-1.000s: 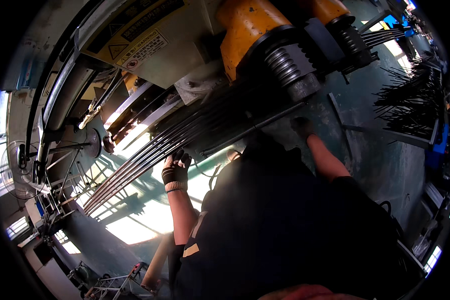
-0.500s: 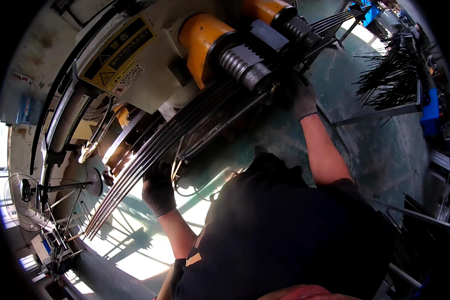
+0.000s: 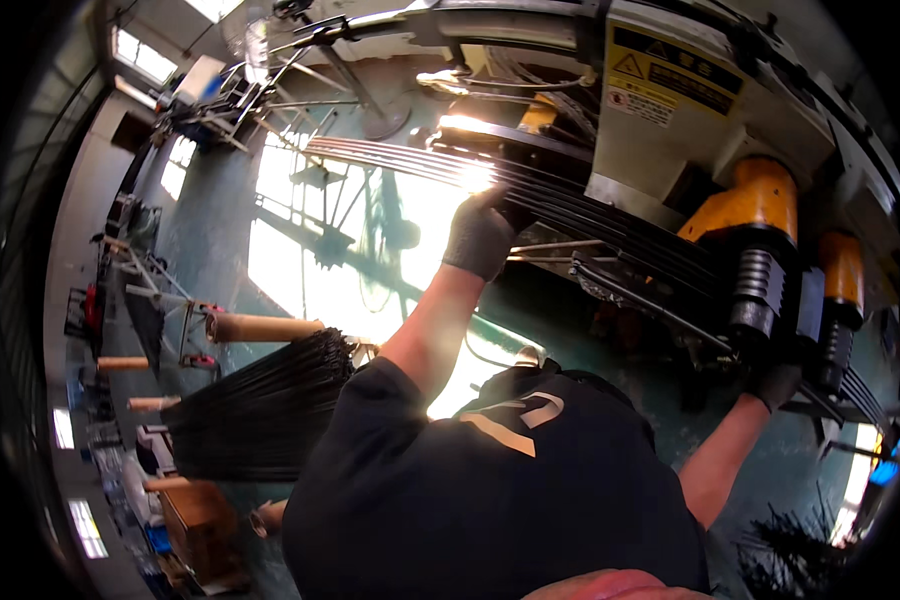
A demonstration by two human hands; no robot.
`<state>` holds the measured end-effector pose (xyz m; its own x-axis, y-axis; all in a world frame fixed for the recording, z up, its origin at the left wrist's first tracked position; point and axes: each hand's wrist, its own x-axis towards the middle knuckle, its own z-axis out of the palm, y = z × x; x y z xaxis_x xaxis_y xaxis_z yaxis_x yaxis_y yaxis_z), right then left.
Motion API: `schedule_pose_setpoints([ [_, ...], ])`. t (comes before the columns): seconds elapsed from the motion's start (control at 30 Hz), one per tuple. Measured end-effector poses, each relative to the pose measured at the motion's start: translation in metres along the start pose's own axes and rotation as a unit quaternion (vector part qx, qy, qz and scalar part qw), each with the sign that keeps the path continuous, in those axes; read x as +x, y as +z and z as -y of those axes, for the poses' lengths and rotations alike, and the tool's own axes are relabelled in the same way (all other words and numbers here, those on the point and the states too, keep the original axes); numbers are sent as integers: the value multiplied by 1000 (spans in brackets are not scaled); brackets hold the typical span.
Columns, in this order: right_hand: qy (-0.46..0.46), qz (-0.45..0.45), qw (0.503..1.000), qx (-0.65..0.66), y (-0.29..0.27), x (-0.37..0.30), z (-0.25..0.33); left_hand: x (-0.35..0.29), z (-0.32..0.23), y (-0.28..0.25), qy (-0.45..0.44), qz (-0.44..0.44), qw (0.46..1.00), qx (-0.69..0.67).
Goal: The person repeatedly picks up bundles of long metal rods, places them into a bending machine, and operates the machine to bend them. The bent rods are then removed and stacked on the floor. The process is repeated multiple times throughout the clip.
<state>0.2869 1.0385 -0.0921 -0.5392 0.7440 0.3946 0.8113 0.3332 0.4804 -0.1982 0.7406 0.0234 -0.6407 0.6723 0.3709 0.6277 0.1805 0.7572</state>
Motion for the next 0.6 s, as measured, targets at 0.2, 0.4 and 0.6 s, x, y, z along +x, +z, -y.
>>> schedule_pose_setpoints([
  [0.2,-77,19,988,-132,-41,19,0,33,-56,-22,-141,-64,799,-581],
  [0.4,-68,56,995,-40,-59,31,2,74,-132,-40,-22,-89,921,-379],
  [0.6,-55,-43,985,155,70,24,-31,97,-211,-30,65,-125,969,-205],
])
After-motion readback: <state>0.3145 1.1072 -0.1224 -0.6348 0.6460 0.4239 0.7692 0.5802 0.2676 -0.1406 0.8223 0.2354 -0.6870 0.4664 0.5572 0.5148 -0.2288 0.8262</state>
